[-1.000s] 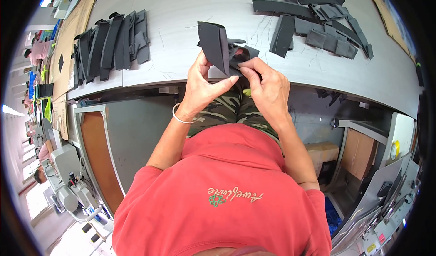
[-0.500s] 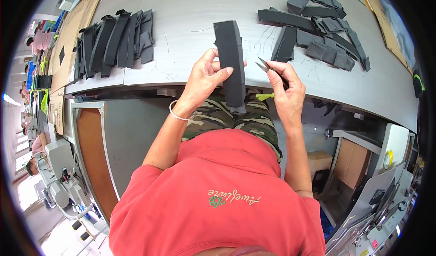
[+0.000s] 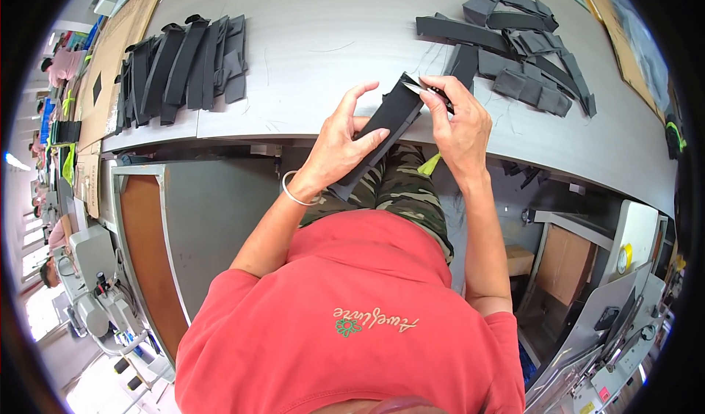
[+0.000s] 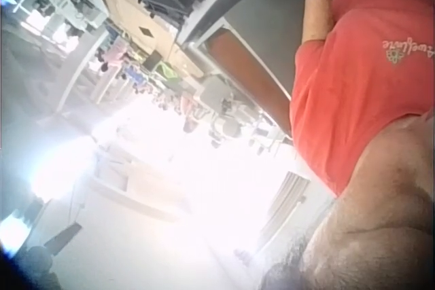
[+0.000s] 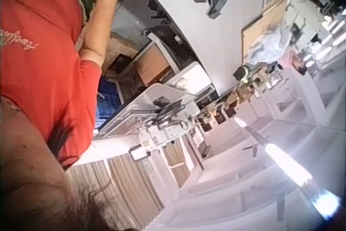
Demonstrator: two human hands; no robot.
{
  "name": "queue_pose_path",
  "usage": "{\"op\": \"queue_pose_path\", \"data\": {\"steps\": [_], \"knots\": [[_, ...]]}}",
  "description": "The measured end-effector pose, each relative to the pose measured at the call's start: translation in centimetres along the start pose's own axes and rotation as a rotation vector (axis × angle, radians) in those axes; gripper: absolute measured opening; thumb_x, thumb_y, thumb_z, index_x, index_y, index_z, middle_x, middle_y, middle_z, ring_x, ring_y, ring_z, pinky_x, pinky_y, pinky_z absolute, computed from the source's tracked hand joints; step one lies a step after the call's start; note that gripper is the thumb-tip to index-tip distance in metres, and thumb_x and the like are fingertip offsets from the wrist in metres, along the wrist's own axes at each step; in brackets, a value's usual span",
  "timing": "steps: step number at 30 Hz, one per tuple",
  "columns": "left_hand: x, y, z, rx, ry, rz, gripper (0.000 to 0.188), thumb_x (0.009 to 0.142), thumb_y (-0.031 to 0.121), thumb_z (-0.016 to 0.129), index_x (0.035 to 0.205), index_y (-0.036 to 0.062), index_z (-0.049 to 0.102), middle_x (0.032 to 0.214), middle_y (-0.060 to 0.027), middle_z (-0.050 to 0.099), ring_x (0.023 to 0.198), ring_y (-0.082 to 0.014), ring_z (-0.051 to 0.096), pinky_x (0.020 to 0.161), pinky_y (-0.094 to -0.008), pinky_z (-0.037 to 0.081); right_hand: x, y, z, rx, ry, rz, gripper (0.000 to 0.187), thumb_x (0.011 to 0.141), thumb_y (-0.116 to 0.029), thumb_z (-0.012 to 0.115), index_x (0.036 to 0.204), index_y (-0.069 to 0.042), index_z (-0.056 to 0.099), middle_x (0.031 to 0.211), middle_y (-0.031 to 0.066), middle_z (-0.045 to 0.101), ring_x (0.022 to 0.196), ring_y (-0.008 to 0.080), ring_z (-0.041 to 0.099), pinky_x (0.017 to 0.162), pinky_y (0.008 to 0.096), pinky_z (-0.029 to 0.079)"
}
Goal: Trimming excess material and threads from black foam components using small scissors at a workbench.
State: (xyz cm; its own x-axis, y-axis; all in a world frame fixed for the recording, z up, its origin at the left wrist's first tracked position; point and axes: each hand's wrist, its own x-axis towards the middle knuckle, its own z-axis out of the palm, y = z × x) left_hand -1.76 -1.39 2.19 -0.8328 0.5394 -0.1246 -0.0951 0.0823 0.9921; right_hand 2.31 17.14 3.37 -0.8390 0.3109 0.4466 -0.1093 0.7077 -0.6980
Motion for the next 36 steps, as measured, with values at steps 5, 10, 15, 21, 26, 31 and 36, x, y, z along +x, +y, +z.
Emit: {"op": "queue_pose_path", "data": {"steps": [5, 10, 15, 21, 26, 31, 36], "knots": [[0.3, -0.5, -0.5, -0.137, -0.220, -0.063, 0.051, 0.085, -0.004, 0.057, 0.133, 0.0063, 0.044, 0.087, -0.0083, 0.069, 0.075, -0.0098, 0.063, 0.070, -0.0236, 0.049, 0.2, 0.5, -0.2, 0.114, -0.125, 0.112, 0.020, 0.084, -0.015, 0.066, 0.104, -0.012, 0.067, 0.083, 0.0059, 0.067, 0.071, 0.0197, 0.063, 0.064, 0.0323, 0.048], [0.3, 0.3, -0.8, -0.093, -0.286, -0.133, 0.059, 0.078, -0.010, 0.047, 0.135, 0.0055, 0.044, 0.096, -0.0122, 0.068, 0.073, -0.0125, 0.065, 0.068, -0.0254, 0.051, 0.6, 0.6, -1.2, 0.315, -0.231, 0.238, 0.029, 0.083, -0.022, 0.071, 0.110, -0.011, 0.068, 0.079, 0.0041, 0.065, 0.072, 0.0127, 0.059, 0.067, 0.0265, 0.047], [0.4, 1.3, -0.4, 0.011, -0.282, -0.137, 0.060, 0.074, -0.011, 0.043, 0.132, 0.0031, 0.050, 0.103, -0.0132, 0.067, 0.069, -0.0135, 0.066, 0.066, -0.0272, 0.053, 0.4, 1.2, -1.5, 0.315, -0.435, 0.195, 0.017, 0.078, -0.011, 0.068, 0.094, -0.006, 0.068, 0.078, 0.0058, 0.066, 0.070, 0.0166, 0.061, 0.066, 0.0279, 0.047], [0.6, 0.2, -0.3, 0.130, -0.153, -0.146, 0.050, 0.075, -0.010, 0.043, 0.119, 0.0034, 0.064, 0.095, -0.0104, 0.069, 0.064, -0.0131, 0.066, 0.061, -0.0271, 0.054, -1.7, -0.5, -0.6, 0.378, -0.343, 0.121, 0.007, 0.080, -0.002, 0.062, 0.086, -0.003, 0.064, 0.076, 0.0050, 0.062, 0.066, 0.0153, 0.057, 0.061, 0.0274, 0.044], [0.7, 1.0, -0.8, 0.094, -0.077, -0.189, 0.040, 0.077, -0.012, 0.044, 0.105, 0.0006, 0.070, 0.084, -0.0056, 0.069, 0.070, -0.0101, 0.065, 0.064, -0.0225, 0.051, -3.3, 0.0, -1.4, 0.929, -0.405, 0.549, 0.010, 0.088, -0.011, 0.065, 0.091, -0.001, 0.064, 0.077, -0.0053, 0.055, 0.071, 0.0025, 0.046, 0.063, 0.0191, 0.038], [0.7, -0.2, -1.1, 0.194, -0.001, 0.020, 0.034, 0.072, -0.011, 0.041, 0.080, 0.0015, 0.072, 0.071, -0.0066, 0.066, 0.064, -0.0100, 0.058, 0.061, -0.0245, 0.046, -2.4, -1.1, -2.7, 0.489, -0.366, 0.388, 0.017, 0.086, -0.011, 0.069, 0.099, -0.002, 0.066, 0.086, -0.0017, 0.062, 0.076, 0.0052, 0.052, 0.069, 0.0203, 0.042], [0.7, -0.1, -0.9, 0.213, 0.050, 0.091, 0.032, 0.070, -0.011, 0.041, 0.074, 0.0010, 0.071, 0.068, -0.0060, 0.065, 0.064, -0.0096, 0.052, 0.062, -0.0241, 0.041, -2.5, -2.1, -2.6, 0.200, -0.324, 0.021, 0.020, 0.076, -0.014, 0.074, 0.095, -0.009, 0.070, 0.081, 0.0030, 0.067, 0.068, 0.0163, 0.060, 0.064, 0.0296, 0.046]]}}
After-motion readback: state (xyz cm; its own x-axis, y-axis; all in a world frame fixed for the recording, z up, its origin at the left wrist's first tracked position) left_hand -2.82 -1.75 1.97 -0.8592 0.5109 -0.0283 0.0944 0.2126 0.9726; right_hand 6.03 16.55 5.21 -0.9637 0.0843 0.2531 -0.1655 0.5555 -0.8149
